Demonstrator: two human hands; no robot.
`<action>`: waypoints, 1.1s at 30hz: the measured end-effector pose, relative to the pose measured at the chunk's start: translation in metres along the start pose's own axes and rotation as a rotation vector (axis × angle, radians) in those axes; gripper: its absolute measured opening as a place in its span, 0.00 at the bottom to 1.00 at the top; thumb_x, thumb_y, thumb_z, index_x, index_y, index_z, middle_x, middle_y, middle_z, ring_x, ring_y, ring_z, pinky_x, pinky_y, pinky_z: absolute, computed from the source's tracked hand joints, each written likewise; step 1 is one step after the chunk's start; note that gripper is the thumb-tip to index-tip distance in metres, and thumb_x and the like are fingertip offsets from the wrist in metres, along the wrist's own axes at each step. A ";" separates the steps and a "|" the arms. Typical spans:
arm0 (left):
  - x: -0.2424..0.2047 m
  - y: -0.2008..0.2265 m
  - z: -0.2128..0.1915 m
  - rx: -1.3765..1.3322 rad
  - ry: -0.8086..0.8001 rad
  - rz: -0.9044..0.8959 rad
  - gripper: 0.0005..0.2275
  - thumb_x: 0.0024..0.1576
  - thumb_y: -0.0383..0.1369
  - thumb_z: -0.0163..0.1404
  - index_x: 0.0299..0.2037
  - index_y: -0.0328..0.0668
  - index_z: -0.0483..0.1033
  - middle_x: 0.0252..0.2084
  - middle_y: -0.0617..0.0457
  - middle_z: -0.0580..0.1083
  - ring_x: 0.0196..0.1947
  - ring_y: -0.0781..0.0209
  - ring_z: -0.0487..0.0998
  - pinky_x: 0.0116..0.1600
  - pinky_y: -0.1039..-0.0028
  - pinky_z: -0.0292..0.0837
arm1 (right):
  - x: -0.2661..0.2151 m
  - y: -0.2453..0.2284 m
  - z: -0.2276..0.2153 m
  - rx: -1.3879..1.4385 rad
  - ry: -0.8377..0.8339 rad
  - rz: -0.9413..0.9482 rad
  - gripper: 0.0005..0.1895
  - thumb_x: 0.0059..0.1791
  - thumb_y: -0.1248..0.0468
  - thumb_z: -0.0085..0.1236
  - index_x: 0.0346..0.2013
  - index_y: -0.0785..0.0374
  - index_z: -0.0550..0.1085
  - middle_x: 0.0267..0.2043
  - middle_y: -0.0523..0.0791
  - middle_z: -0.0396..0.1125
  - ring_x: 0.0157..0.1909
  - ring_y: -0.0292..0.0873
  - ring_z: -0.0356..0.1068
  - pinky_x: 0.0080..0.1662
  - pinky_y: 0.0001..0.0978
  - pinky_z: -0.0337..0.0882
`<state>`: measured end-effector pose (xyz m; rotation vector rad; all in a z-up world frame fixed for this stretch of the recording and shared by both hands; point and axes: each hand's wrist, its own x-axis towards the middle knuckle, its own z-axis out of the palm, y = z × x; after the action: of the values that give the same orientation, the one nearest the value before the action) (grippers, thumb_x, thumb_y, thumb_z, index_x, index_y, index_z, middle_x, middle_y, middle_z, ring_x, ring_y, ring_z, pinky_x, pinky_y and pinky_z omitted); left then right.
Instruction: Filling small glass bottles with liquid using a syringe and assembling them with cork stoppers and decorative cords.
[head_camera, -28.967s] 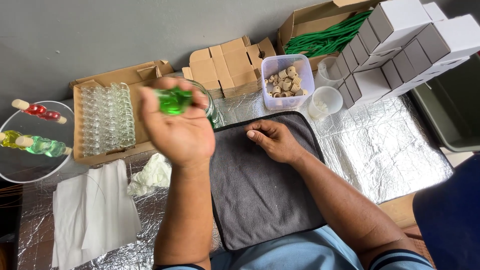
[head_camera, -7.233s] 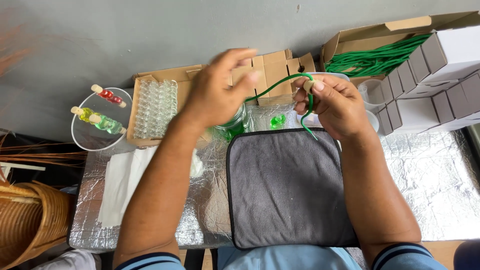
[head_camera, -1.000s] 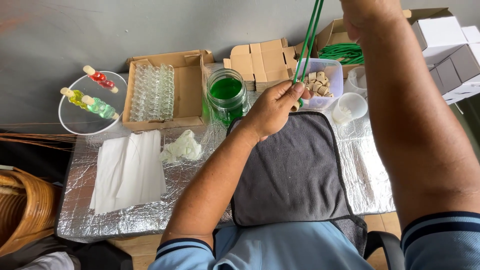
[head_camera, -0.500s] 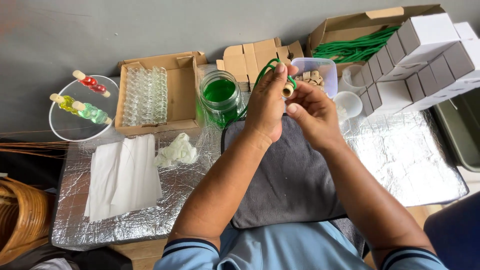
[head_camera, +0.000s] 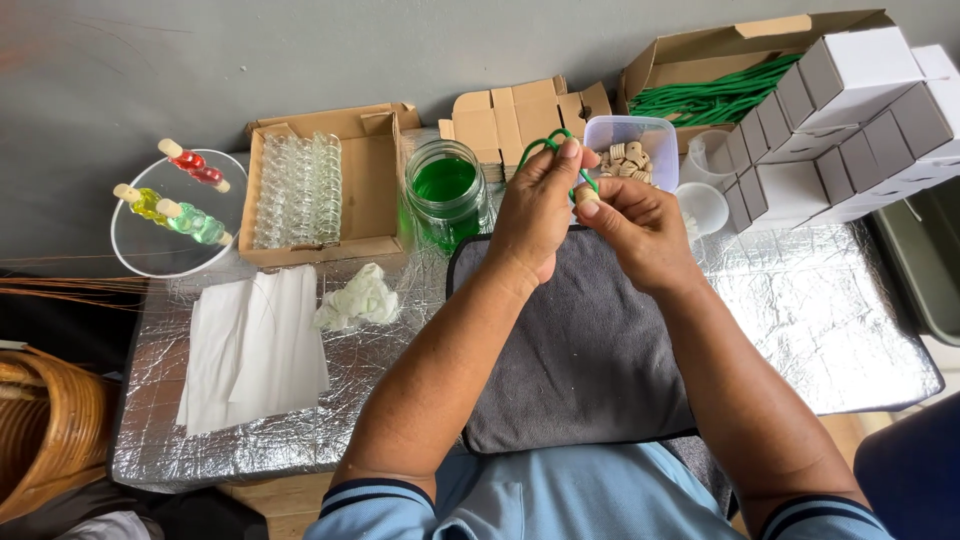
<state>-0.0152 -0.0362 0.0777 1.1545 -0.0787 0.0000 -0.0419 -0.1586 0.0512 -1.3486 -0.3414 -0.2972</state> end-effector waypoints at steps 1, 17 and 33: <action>0.001 -0.002 -0.002 -0.007 -0.023 -0.016 0.16 0.66 0.45 0.48 0.43 0.40 0.80 0.18 0.52 0.70 0.26 0.68 0.74 0.38 0.77 0.68 | 0.000 0.004 -0.005 0.002 -0.009 0.024 0.08 0.52 0.70 0.63 0.41 0.75 0.76 0.30 0.50 0.71 0.39 0.35 0.70 0.46 0.31 0.74; -0.027 0.007 -0.027 0.286 -0.390 -0.107 0.17 0.69 0.45 0.42 0.40 0.40 0.77 0.34 0.44 0.72 0.42 0.56 0.74 0.51 0.67 0.68 | -0.015 0.012 -0.025 -0.026 0.033 0.175 0.26 0.59 0.48 0.47 0.44 0.72 0.78 0.35 0.51 0.71 0.40 0.41 0.72 0.47 0.34 0.74; -0.064 0.017 -0.069 0.943 -0.800 -0.496 0.15 0.67 0.34 0.38 0.34 0.39 0.77 0.26 0.50 0.73 0.29 0.59 0.74 0.37 0.70 0.72 | -0.046 0.038 -0.070 0.467 0.025 0.451 0.18 0.61 0.50 0.37 0.38 0.55 0.71 0.29 0.47 0.74 0.43 0.52 0.79 0.51 0.48 0.76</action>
<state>-0.0753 0.0366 0.0617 2.0276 -0.5409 -0.9562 -0.0640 -0.2189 -0.0139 -0.9248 -0.0697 0.1390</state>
